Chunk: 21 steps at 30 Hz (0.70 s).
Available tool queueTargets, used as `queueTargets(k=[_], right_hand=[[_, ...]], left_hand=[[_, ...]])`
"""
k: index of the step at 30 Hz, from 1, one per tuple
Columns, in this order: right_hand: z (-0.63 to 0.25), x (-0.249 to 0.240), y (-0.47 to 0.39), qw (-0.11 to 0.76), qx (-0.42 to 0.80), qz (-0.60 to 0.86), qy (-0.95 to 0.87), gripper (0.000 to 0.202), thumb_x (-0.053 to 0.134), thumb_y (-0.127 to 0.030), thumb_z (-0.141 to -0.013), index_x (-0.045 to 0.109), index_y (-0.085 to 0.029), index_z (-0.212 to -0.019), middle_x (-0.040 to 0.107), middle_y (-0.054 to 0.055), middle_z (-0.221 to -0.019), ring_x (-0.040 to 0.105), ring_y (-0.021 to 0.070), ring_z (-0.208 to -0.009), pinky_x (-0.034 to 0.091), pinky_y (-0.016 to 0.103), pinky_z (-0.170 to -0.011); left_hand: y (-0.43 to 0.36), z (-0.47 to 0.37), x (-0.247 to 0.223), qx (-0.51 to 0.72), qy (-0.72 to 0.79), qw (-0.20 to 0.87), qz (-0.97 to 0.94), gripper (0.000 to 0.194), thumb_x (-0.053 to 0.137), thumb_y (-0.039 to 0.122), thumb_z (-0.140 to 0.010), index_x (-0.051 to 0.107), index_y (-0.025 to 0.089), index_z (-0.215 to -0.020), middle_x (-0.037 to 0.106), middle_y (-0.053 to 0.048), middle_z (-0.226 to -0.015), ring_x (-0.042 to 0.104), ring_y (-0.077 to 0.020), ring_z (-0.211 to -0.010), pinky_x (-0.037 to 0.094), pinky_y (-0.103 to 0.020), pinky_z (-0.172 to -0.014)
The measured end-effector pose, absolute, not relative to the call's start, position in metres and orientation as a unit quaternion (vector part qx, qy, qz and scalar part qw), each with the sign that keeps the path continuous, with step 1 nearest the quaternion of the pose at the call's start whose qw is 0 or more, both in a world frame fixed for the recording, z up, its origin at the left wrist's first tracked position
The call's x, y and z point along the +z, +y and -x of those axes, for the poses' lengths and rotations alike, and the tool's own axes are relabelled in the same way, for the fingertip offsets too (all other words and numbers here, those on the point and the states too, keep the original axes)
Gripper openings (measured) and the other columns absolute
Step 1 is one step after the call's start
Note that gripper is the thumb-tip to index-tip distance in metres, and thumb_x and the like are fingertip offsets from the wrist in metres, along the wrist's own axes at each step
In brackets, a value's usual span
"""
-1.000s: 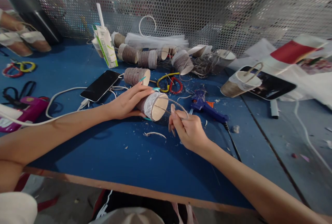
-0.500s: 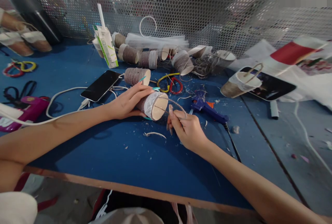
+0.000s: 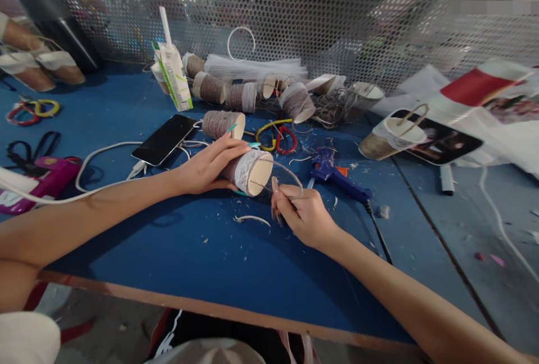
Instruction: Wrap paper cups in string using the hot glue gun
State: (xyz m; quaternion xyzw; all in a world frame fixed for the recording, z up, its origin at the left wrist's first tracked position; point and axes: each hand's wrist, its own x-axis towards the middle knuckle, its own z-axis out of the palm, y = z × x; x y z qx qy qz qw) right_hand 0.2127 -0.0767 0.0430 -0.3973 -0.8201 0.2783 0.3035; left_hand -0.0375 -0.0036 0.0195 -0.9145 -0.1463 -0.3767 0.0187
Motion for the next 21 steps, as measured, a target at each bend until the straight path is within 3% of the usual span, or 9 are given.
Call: queueTargets(k=[12,21], right_hand=[[-0.2140,0.0420,-0.0754,0.321,0.251,0.392,-0.825,0.037,0.037,-0.020,-0.097,0.050,-0.019,-0.062,0.059,0.001,-0.056,0.056,0.0106,-0.053,0.043,0.024,-0.054],[-0.2139,0.0432,-0.0766,0.258,0.258,0.412,-0.835,0.036,0.039,-0.020,-0.095,0.041,-0.022,-0.059,0.048,-0.002,-0.046,0.043,0.0088,-0.042,0.032,0.026,-0.048]], left_hand=[[-0.0038,0.0381,0.0215,-0.370,-0.145,0.028,0.917,0.075,0.057,0.049,-0.090,0.024,0.017,-0.149,0.054,-0.020,-0.128,0.056,-0.0307,-0.121,0.045,-0.059,-0.106],[-0.0059,0.0384,0.0227,-0.370,-0.138,0.023,0.918,0.074,0.057,0.047,-0.090,0.025,0.017,-0.149,0.052,-0.020,-0.128,0.054,-0.0306,-0.123,0.050,-0.054,-0.102]])
